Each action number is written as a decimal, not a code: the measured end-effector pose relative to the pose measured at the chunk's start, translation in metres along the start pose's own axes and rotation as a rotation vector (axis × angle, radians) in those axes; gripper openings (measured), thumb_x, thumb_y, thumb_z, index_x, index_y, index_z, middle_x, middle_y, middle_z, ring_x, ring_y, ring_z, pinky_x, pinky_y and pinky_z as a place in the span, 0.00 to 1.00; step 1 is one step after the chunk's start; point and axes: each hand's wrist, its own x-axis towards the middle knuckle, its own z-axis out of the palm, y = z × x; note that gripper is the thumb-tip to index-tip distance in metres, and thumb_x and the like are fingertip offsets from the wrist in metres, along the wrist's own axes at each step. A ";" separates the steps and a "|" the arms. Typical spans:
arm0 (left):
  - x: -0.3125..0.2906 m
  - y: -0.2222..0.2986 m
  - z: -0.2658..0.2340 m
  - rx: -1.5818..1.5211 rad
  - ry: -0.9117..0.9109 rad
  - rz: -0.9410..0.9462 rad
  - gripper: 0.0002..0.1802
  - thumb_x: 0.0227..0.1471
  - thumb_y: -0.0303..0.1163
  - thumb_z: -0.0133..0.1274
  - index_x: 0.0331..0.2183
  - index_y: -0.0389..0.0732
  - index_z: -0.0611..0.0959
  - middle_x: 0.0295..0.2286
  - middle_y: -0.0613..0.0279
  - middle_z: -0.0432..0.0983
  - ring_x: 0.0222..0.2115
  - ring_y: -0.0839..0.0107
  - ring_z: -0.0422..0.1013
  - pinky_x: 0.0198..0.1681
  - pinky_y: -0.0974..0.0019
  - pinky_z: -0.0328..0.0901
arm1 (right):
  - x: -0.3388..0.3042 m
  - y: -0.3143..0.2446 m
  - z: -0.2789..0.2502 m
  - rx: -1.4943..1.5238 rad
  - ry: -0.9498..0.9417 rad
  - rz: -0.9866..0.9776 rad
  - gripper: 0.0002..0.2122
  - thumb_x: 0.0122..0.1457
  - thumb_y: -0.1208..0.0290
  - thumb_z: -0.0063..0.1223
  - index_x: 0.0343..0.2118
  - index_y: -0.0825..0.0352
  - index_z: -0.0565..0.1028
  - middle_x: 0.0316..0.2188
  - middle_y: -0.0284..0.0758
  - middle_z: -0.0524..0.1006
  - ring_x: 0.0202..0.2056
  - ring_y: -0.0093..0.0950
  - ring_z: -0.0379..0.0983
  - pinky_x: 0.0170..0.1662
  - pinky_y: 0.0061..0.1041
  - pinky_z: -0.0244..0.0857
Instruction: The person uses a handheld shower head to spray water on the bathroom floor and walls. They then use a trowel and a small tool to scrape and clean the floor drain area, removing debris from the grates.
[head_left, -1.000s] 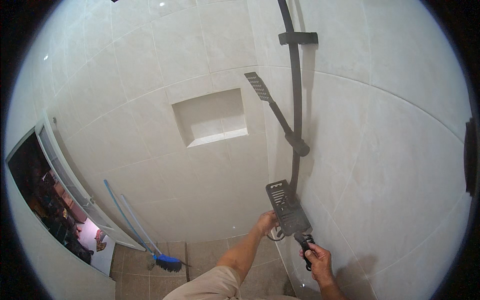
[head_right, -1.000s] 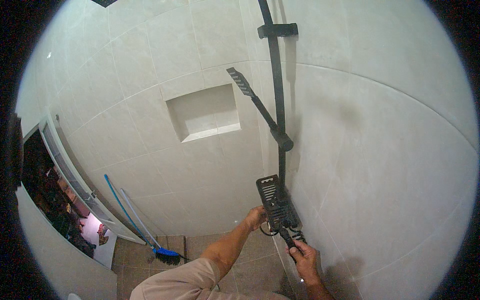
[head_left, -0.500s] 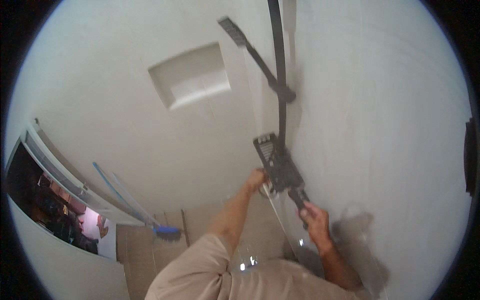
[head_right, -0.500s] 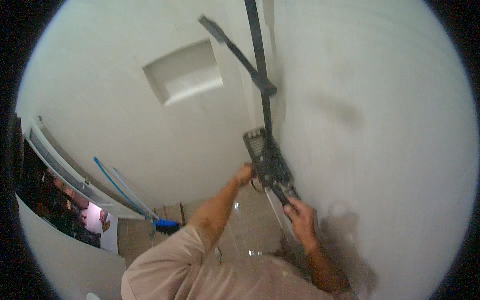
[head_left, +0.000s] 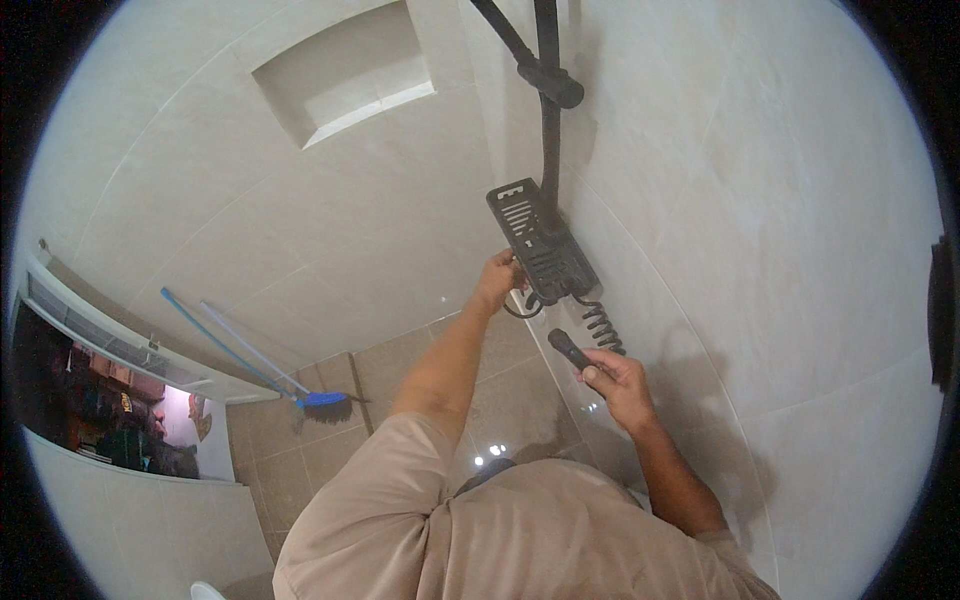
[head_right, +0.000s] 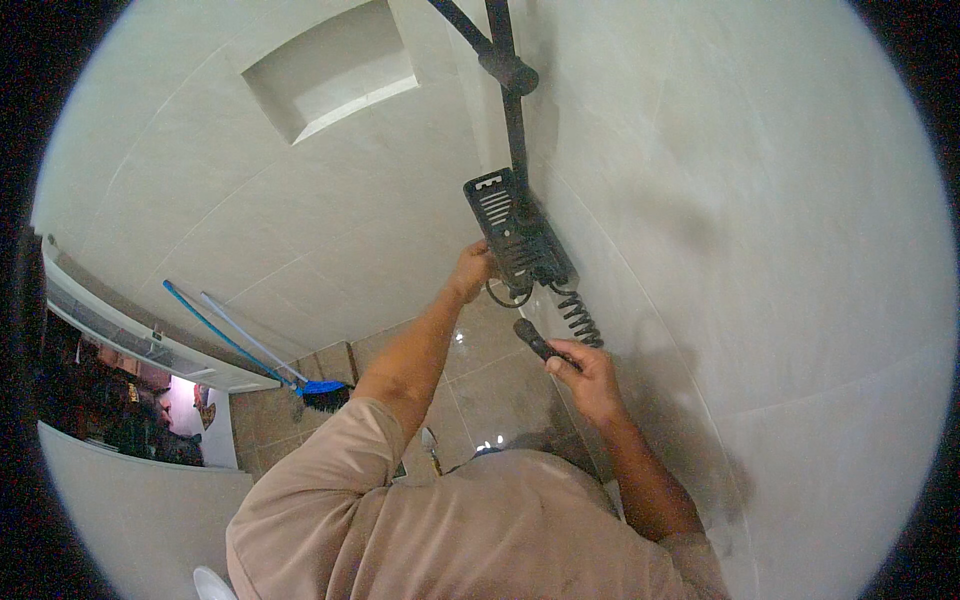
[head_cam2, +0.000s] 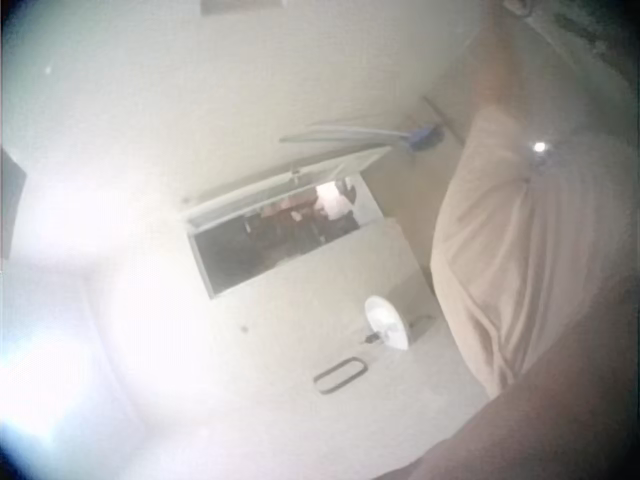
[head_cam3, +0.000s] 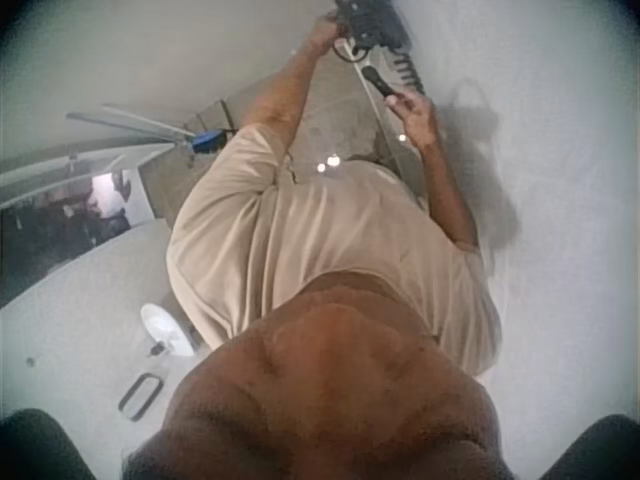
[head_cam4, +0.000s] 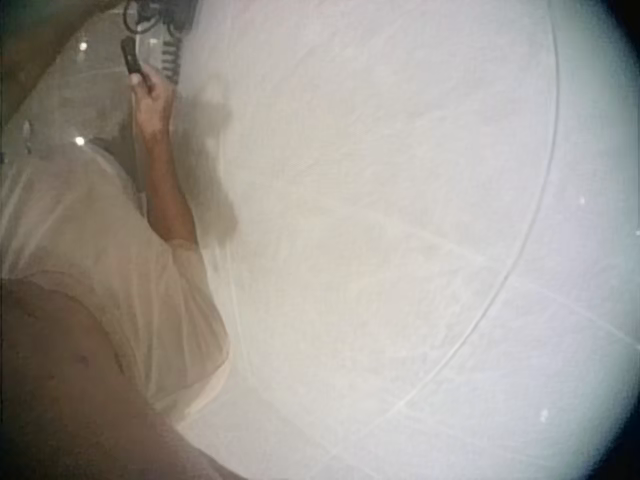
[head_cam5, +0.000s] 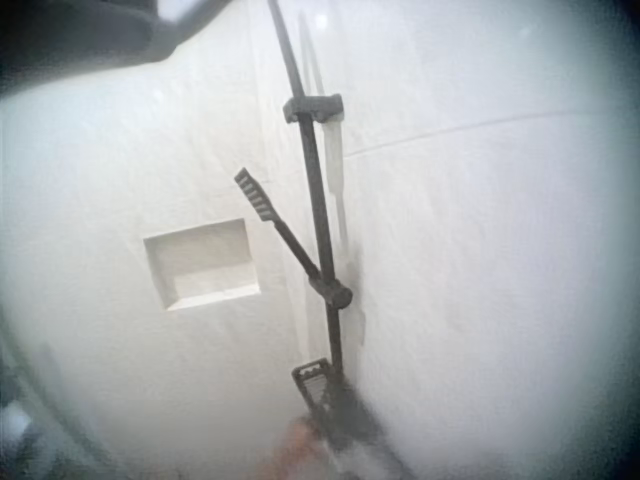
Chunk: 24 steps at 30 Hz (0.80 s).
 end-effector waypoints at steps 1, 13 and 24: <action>0.002 0.000 -0.001 -0.036 -0.010 -0.010 0.23 0.53 0.18 0.51 0.52 0.34 0.81 0.34 0.56 0.82 0.32 0.66 0.77 0.38 0.66 0.72 | 0.000 0.002 0.000 -0.013 0.004 -0.011 0.15 0.63 0.79 0.56 0.52 0.74 0.78 0.40 0.37 0.82 0.41 0.25 0.79 0.50 0.27 0.73; -0.005 0.001 0.016 0.087 0.136 0.190 0.21 0.57 0.17 0.50 0.52 0.32 0.79 0.37 0.56 0.83 0.37 0.67 0.77 0.39 0.62 0.72 | 0.000 -0.004 0.003 0.002 -0.004 -0.050 0.15 0.63 0.78 0.56 0.52 0.74 0.78 0.39 0.36 0.82 0.40 0.25 0.78 0.50 0.27 0.73; 0.002 -0.031 0.011 0.360 0.253 0.111 0.24 0.65 0.38 0.49 0.56 0.32 0.75 0.48 0.47 0.80 0.49 0.56 0.76 0.54 0.58 0.67 | 0.005 0.001 0.007 -0.011 0.011 -0.013 0.16 0.63 0.71 0.60 0.51 0.72 0.79 0.37 0.32 0.82 0.40 0.23 0.77 0.48 0.25 0.71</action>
